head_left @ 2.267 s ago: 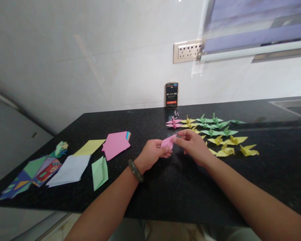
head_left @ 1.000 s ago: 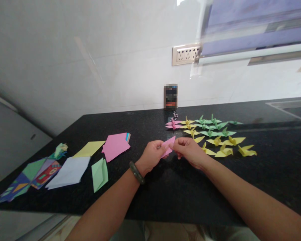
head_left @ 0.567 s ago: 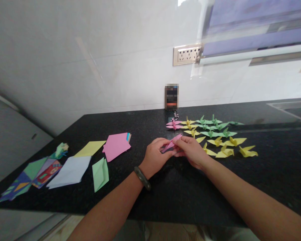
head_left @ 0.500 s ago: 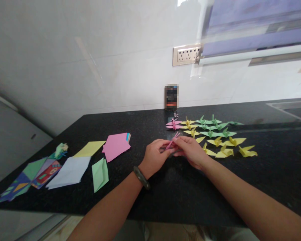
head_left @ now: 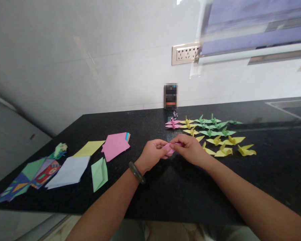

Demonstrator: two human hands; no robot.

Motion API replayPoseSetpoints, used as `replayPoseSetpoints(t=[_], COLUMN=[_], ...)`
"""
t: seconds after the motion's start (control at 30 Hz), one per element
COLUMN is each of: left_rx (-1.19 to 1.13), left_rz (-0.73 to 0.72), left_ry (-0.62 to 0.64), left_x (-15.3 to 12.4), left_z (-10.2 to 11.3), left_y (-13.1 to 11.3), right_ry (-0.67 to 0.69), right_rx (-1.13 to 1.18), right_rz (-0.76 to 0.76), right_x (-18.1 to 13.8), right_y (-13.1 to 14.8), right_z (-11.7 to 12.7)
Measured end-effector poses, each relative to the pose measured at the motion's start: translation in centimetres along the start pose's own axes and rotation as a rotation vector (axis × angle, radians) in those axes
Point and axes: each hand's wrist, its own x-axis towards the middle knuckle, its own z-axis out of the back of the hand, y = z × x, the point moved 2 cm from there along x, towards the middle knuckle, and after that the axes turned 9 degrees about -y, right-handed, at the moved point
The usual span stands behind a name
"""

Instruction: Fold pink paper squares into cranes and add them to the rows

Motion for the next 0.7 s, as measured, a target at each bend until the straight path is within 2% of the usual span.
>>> replayPoseSetpoints(t=[0.13,0.27,0.5,0.7], left_rx=[-0.038,-0.084,-0.179,-0.238], left_rz=[0.019,0.039,0.094,0.198], left_ry=[0.007,0.038,0.076,0.16], left_x=[-0.04,-0.03,-0.06,-0.17], left_z=[0.07,0.14,0.24,0.22], left_y=[-0.12,-0.17,0.02,0.16], right_ry=[0.03,0.088,0.093,0.118], right_rx=[0.124,0.241,0.314,0.348], right_rz=[-0.161,-0.171,-0.083,-0.246], right_x=[-0.02,0.07,0.19,-0.1], right_y=[-0.16,-0.23,0.29,0.1], right_z=[-0.23,-0.06,0.31,0.01])
